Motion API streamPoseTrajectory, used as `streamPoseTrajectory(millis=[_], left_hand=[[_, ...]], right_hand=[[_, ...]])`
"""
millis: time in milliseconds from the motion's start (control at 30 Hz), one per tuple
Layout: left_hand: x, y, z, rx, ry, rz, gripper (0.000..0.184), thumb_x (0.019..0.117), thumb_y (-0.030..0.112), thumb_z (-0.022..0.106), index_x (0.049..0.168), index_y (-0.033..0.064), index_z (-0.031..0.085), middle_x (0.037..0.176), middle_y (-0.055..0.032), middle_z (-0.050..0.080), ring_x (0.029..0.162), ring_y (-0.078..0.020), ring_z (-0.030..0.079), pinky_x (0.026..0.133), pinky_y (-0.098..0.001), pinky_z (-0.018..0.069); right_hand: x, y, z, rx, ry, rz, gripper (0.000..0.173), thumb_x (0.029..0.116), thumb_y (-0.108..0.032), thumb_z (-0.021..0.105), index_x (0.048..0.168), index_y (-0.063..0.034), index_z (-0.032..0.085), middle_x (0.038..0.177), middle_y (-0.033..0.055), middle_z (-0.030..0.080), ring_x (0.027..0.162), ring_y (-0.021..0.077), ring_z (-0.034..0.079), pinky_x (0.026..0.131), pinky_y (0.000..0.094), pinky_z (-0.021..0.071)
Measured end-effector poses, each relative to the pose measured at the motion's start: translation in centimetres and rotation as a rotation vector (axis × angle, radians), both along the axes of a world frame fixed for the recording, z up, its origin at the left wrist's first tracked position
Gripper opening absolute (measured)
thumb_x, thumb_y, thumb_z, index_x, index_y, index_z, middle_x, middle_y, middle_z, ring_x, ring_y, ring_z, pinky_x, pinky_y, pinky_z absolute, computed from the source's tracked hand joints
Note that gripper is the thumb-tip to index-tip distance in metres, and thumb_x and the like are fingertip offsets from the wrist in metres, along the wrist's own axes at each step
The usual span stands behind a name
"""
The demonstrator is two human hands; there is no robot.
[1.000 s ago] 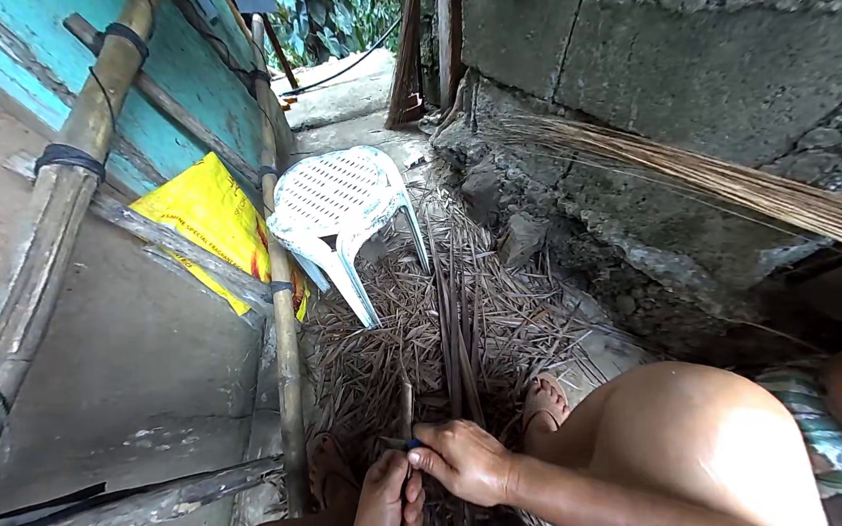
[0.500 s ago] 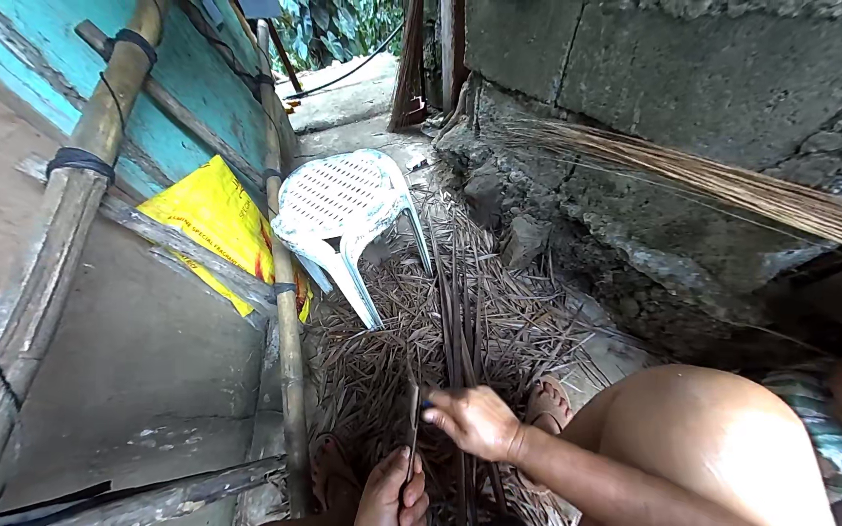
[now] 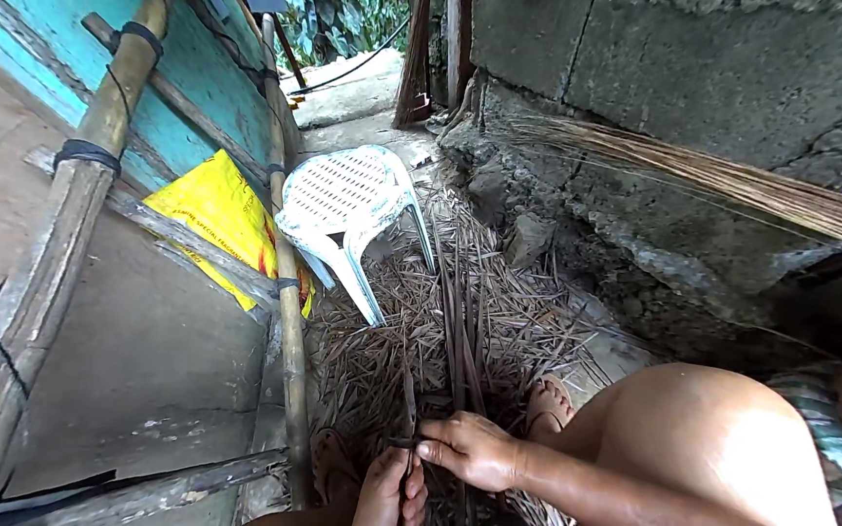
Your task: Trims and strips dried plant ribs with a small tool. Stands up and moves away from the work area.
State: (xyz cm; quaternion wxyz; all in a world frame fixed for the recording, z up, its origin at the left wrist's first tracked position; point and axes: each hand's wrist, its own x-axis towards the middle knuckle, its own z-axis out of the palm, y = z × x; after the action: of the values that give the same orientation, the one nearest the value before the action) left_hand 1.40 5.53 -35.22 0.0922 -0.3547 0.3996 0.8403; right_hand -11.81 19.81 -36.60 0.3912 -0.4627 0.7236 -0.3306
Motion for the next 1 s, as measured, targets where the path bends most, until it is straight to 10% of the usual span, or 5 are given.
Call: streamPoseTrajectory(millis=[367, 567, 833, 1000], left_hand=[[0.1, -0.4, -0.4, 0.138, 0.055, -0.028, 0.045, 0.1106, 0.018, 0.018, 0.086, 0.012, 0.054, 0.057, 0.0073, 0.048, 0.039, 0.0021, 0.042, 0.038, -0.0109, 0.0374], [0.5, -0.5, -0.2, 0.134, 0.082, -0.068, 0.042, 0.1115, 0.02, 0.019, 0.089, 0.0114, 0.053, 0.057, 0.0072, 0.047, 0.038, 0.0022, 0.041, 0.036, -0.0111, 0.0373], [0.7, -0.5, -0.4, 0.194, 0.106, -0.111, 0.042, 0.1112, 0.021, 0.019, 0.088, 0.0129, 0.054, 0.058, 0.0077, 0.048, 0.039, 0.0025, 0.042, 0.038, -0.0106, 0.0374], [1.3, 0.1, -0.5, 0.163, 0.129, -0.271, 0.04, 0.1096, 0.02, 0.021, 0.089, 0.0133, 0.055, 0.061, 0.0081, 0.05, 0.041, 0.0028, 0.041, 0.038, -0.0109, 0.0361]], right_hand=[[-0.4, 0.3, -1.2, -0.086, 0.234, 0.017, 0.051, 0.1094, -0.045, 0.038, 0.109, -0.0028, 0.066, 0.086, 0.0185, 0.069, 0.087, 0.0374, 0.07, 0.077, 0.0582, 0.0523], [-1.3, 0.7, -1.0, -0.009, 0.28, -0.024, 0.052, 0.1102, -0.044, 0.036, 0.137, -0.0081, 0.063, 0.103, 0.0203, 0.074, 0.098, 0.0398, 0.071, 0.087, 0.0599, 0.0526], [-1.7, 0.1, -1.8, -0.043, 0.354, -0.132, 0.051, 0.1092, -0.044, 0.039, 0.125, -0.0048, 0.068, 0.097, 0.0207, 0.073, 0.092, 0.0402, 0.072, 0.08, 0.0597, 0.0537], [-5.3, 0.2, -1.8, 0.072, 0.171, -0.404, 0.052, 0.1106, -0.043, 0.035, 0.144, -0.0102, 0.058, 0.116, 0.0213, 0.072, 0.111, 0.0394, 0.068, 0.099, 0.0607, 0.0487]])
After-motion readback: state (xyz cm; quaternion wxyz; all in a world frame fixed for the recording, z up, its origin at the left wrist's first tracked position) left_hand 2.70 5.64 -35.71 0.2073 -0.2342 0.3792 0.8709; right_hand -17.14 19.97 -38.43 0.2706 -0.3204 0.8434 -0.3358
